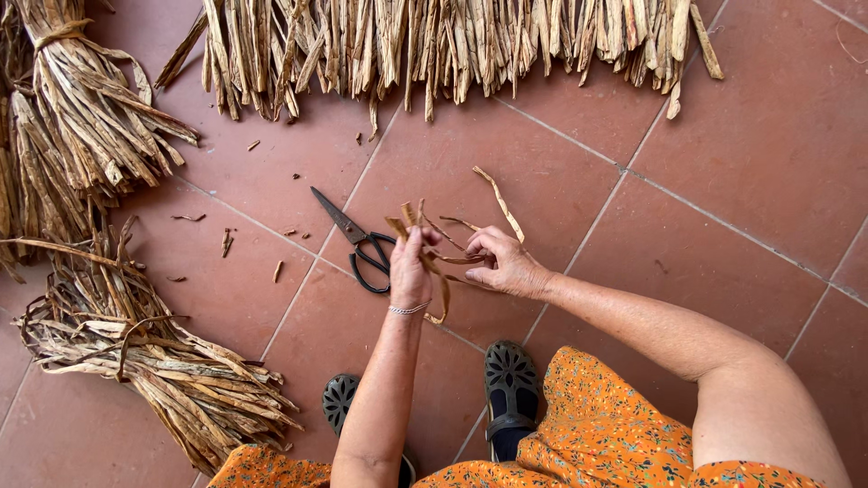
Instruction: The person sits on a tiled floor and uses scissors to trim the ends of dried plant bundles. They repeatedly cut the uneven tips, separate the bundles, and place the trimmed pieces aside.
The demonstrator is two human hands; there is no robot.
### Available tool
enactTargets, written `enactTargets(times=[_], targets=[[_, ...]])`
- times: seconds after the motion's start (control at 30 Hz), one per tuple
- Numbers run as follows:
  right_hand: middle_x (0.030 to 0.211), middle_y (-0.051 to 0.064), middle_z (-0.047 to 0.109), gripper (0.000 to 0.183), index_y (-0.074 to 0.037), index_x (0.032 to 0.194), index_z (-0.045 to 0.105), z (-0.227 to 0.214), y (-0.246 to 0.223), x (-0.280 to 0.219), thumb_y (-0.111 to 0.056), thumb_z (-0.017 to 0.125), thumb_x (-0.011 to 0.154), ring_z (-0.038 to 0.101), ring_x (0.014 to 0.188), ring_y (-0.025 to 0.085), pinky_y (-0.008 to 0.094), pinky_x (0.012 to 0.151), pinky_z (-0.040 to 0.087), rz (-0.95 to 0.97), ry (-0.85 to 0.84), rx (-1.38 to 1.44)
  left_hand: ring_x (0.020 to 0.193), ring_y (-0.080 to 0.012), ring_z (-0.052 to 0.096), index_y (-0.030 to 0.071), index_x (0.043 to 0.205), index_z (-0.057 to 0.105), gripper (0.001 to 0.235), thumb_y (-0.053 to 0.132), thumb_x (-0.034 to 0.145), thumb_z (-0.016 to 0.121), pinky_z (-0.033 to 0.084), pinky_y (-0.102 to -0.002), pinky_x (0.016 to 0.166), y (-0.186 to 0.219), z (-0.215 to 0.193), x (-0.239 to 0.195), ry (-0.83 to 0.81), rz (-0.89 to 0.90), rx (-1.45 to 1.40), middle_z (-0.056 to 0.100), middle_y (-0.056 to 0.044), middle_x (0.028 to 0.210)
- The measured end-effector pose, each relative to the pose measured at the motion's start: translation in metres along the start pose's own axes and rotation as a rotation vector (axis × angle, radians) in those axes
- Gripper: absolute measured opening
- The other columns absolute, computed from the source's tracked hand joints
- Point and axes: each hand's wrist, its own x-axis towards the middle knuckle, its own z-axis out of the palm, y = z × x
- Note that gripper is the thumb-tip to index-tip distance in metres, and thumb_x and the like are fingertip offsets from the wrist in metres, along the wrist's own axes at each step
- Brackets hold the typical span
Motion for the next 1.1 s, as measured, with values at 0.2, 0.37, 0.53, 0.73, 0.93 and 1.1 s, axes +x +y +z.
enactTargets(times=[0.2,0.37,0.53,0.73,0.93,1.1], targets=[[0.101,0.003,0.069,0.011,-0.011,0.094,0.074,-0.014,0.037,-0.014,-0.022,0.072,0.095,0.066,0.089,0.017,0.034,0.082,0.055,-0.093,-0.176,-0.174,0.061,-0.0096,0.048,0.009,0.104,0.054,0.016,0.025,0.106,0.054,0.042,-0.027,0.056,0.035,-0.034,-0.01,-0.027,0.042,-0.069,0.051,0.001,0.074],[0.1,0.001,0.072,0.018,-0.017,0.098,0.072,-0.033,0.078,0.019,-0.034,0.07,0.099,0.066,0.097,0.02,0.039,0.094,0.053,-0.065,0.104,-0.503,0.05,-0.0055,0.028,0.009,0.103,0.053,0.018,0.026,0.108,0.052,0.022,-0.022,0.042,0.04,-0.043,-0.015,0.011,-0.01,0.058,0.035,0.006,0.064],[0.11,0.017,0.06,0.042,-0.011,0.114,0.06,-0.055,0.092,0.065,-0.031,0.08,0.083,0.06,0.101,0.032,0.048,0.083,0.046,0.125,0.238,-0.72,0.049,-0.0055,0.029,0.009,0.102,0.052,0.02,0.029,0.107,0.054,0.021,-0.023,0.041,0.03,-0.022,-0.023,-0.056,-0.082,0.066,0.034,0.007,0.063],[0.092,0.007,0.07,0.018,-0.012,0.09,0.066,-0.053,0.092,0.083,-0.024,0.077,0.085,0.067,0.09,0.026,0.044,0.081,0.052,0.199,0.302,-0.58,0.049,-0.0039,0.028,0.009,0.11,0.059,0.014,0.021,0.103,0.063,0.022,-0.022,0.044,0.015,0.0,-0.023,-0.018,-0.15,0.187,0.032,0.009,0.062],[0.083,0.002,0.073,0.025,-0.008,0.091,0.068,-0.004,0.05,0.052,-0.026,0.082,0.08,0.068,0.079,0.01,0.03,0.074,0.058,0.224,0.156,0.052,0.077,-0.0092,0.062,-0.001,0.13,0.063,0.04,0.03,0.107,0.054,0.051,-0.027,0.069,0.007,0.016,-0.004,0.08,0.036,0.174,0.062,0.002,0.085],[0.084,0.006,0.069,0.031,-0.003,0.097,0.064,0.011,0.014,0.03,-0.029,0.079,0.089,0.065,0.08,0.013,0.032,0.072,0.057,0.264,0.044,0.195,0.117,-0.0123,0.067,0.001,0.139,0.058,0.043,0.03,0.107,0.051,0.053,-0.031,0.1,-0.003,0.042,-0.006,-0.046,0.092,0.202,0.071,-0.003,0.125]])
